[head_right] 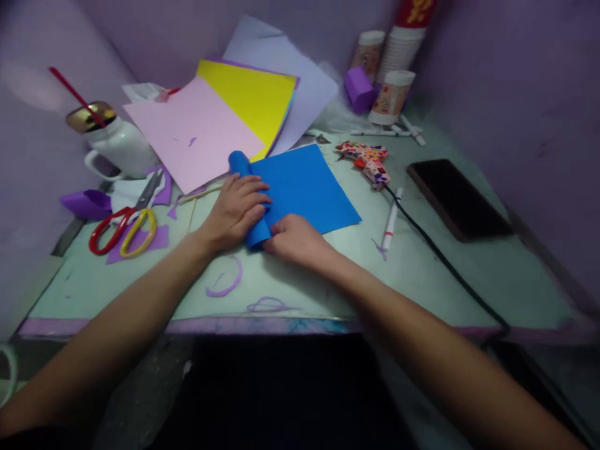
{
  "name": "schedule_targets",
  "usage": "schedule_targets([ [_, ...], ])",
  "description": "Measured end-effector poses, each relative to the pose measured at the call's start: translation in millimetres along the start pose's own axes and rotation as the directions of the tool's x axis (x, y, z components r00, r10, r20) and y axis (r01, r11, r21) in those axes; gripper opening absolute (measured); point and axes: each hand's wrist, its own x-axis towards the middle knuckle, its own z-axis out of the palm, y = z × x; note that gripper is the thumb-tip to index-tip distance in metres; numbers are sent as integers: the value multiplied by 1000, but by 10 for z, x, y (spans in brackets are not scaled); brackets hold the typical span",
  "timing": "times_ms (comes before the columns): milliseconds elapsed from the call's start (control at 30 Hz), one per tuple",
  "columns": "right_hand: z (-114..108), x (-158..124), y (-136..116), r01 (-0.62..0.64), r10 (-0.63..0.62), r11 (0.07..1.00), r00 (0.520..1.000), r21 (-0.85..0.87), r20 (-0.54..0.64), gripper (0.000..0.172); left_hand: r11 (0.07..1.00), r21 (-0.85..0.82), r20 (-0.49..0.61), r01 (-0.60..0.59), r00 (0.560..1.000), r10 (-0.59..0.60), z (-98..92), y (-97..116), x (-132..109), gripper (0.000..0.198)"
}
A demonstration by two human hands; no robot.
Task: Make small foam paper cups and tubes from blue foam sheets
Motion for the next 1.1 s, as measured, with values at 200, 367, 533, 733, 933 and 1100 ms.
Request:
schedule_targets([
  [200,72,-100,-15,30,-53,973,994,-229,-93,25,999,30,6,24,1000,-25,-5,20,-13,40],
  [367,193,-206,-25,30,-223,848,926,-530,-305,23,999,37,32,25,999,-26,-38,55,-7,39],
  [533,142,-140,52,103,-218,881,954,-461,-204,19,998,29,19,50,999,-51,-24,53,-14,40],
  [733,45,-83,60,73,-104,925,993,-373,-63,23,996,60,24,64,998,-66,-15,52,-15,39],
  [933,59,-146,5,138,-184,873,982,-468,-53,28,994,105,63,25,998,-32,-39,62,-3,38],
  [1100,-202,-135,40,205,-159,954,965,-221,209,19,993,117,65,14,998,-21,-29,55,2,39],
])
